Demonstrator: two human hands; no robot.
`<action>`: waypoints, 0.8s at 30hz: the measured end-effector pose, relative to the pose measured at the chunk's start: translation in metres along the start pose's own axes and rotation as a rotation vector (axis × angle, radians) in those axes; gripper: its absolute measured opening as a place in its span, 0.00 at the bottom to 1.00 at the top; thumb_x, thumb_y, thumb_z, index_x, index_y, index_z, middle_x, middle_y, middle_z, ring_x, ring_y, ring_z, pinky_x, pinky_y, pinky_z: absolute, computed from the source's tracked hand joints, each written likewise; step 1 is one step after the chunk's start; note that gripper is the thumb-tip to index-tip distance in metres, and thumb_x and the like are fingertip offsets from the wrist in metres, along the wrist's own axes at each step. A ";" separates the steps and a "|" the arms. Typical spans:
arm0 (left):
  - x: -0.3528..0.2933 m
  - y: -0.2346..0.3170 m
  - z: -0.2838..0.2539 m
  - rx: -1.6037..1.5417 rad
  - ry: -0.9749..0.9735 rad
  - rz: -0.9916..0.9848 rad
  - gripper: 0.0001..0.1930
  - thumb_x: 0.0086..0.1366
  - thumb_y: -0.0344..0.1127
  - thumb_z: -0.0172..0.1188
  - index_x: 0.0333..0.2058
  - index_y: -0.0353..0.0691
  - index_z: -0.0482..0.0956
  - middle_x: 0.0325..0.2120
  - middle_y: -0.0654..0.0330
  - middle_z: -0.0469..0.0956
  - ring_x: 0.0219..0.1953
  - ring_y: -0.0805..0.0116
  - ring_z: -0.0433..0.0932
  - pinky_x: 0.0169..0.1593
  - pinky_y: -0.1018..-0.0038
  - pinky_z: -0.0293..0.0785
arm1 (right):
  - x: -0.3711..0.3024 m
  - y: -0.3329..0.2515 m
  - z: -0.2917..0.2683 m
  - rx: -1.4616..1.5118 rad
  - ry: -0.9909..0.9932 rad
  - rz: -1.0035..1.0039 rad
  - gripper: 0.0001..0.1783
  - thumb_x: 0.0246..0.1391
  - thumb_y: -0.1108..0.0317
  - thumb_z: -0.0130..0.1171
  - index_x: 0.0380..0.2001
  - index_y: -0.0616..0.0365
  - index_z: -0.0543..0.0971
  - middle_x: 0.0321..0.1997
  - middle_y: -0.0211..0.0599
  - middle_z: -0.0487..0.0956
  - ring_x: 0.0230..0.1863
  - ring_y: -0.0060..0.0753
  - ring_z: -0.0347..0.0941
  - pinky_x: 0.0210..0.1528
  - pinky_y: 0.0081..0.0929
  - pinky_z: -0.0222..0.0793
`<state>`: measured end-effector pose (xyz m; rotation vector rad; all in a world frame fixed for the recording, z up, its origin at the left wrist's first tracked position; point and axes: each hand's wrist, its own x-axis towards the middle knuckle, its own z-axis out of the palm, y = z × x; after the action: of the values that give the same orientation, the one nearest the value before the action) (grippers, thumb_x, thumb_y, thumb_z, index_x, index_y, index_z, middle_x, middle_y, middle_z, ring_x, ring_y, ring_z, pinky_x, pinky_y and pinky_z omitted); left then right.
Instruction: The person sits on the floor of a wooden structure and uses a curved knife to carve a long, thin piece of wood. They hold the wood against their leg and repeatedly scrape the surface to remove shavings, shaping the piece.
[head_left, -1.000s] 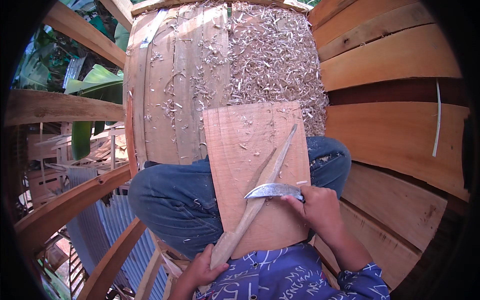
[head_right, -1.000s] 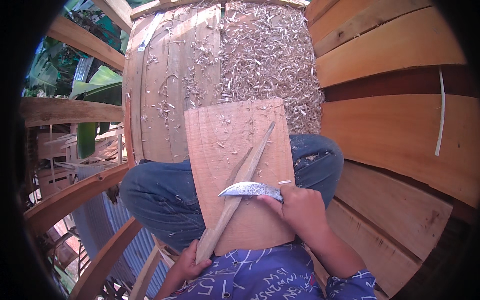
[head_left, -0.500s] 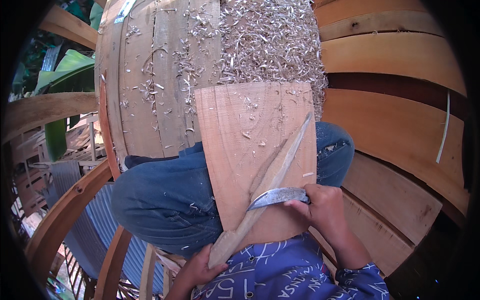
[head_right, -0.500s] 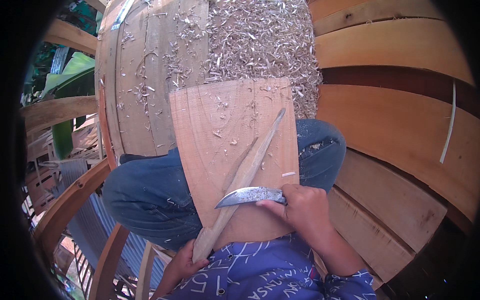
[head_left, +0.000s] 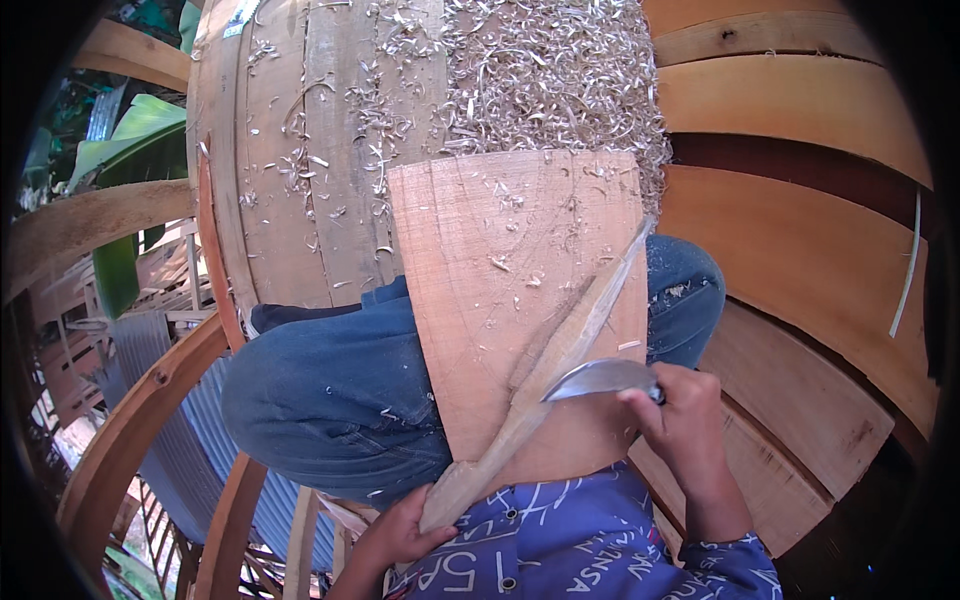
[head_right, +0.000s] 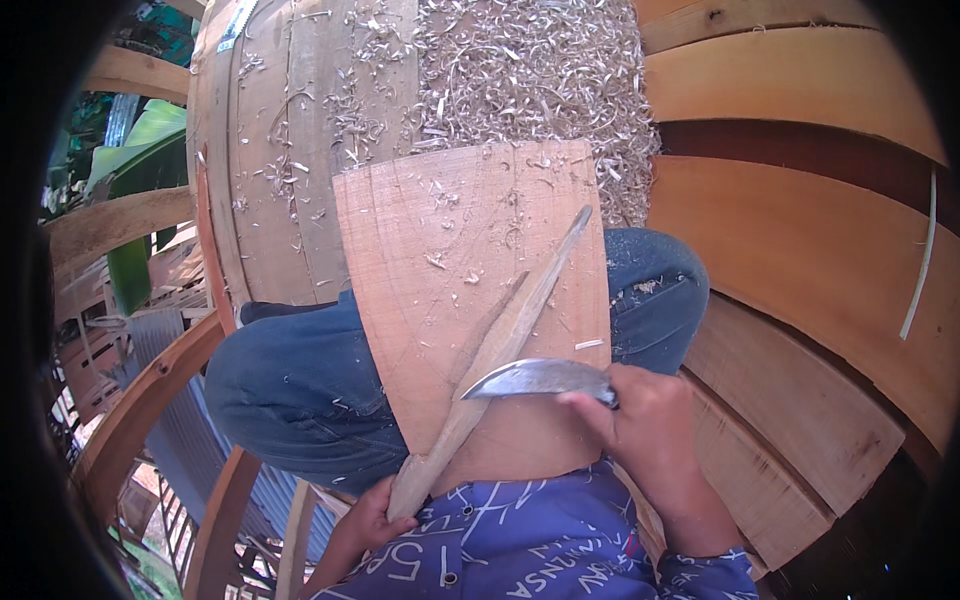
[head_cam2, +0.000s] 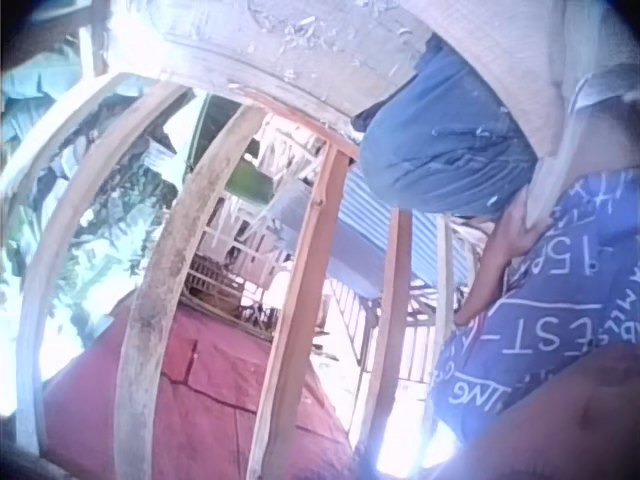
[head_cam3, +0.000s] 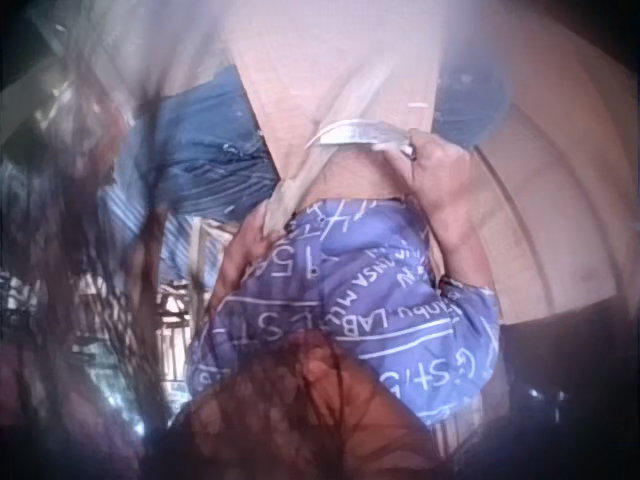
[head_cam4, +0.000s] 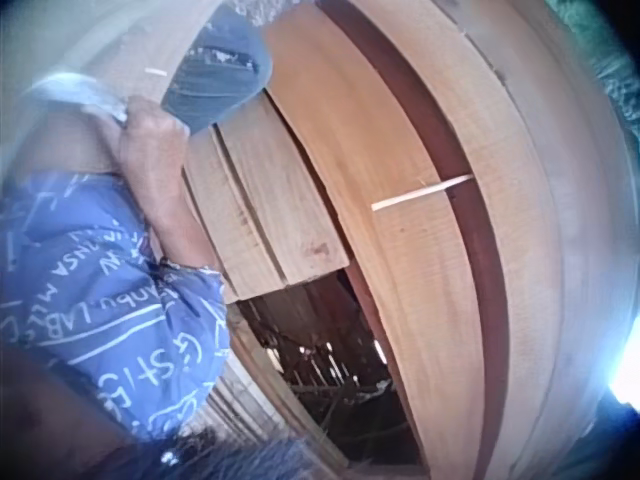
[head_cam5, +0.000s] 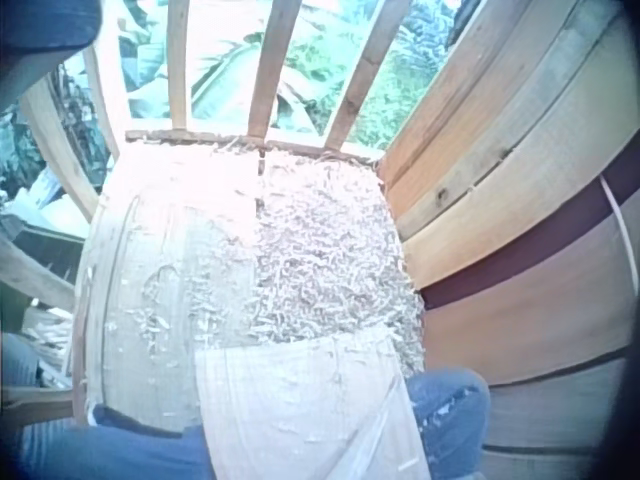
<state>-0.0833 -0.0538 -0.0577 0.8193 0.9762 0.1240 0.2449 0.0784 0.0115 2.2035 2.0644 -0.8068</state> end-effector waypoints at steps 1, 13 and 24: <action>0.000 0.000 0.000 -0.043 0.000 0.002 0.31 0.57 0.41 0.67 0.54 0.30 0.67 0.41 0.45 0.77 0.45 0.58 0.78 0.49 0.68 0.72 | -0.004 -0.008 0.010 0.001 -0.074 -0.030 0.28 0.48 0.44 0.65 0.16 0.61 0.75 0.15 0.45 0.73 0.17 0.46 0.73 0.20 0.38 0.66; -0.005 -0.001 0.004 -0.135 0.028 0.005 0.33 0.57 0.38 0.65 0.57 0.28 0.65 0.46 0.47 0.75 0.49 0.61 0.75 0.53 0.70 0.68 | 0.043 0.033 -0.009 0.107 0.173 0.313 0.29 0.51 0.47 0.64 0.19 0.69 0.76 0.15 0.51 0.73 0.17 0.52 0.71 0.21 0.38 0.64; -0.005 0.005 0.002 -0.173 0.026 -0.050 0.35 0.56 0.40 0.65 0.58 0.27 0.64 0.47 0.47 0.76 0.51 0.61 0.75 0.55 0.70 0.67 | 0.021 0.008 0.025 -0.043 0.055 -0.018 0.31 0.45 0.41 0.66 0.14 0.61 0.73 0.14 0.44 0.71 0.16 0.46 0.72 0.20 0.36 0.65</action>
<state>-0.0832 -0.0533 -0.0507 0.6353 0.9951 0.1746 0.2434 0.0875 -0.0210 2.2117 2.1083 -0.7038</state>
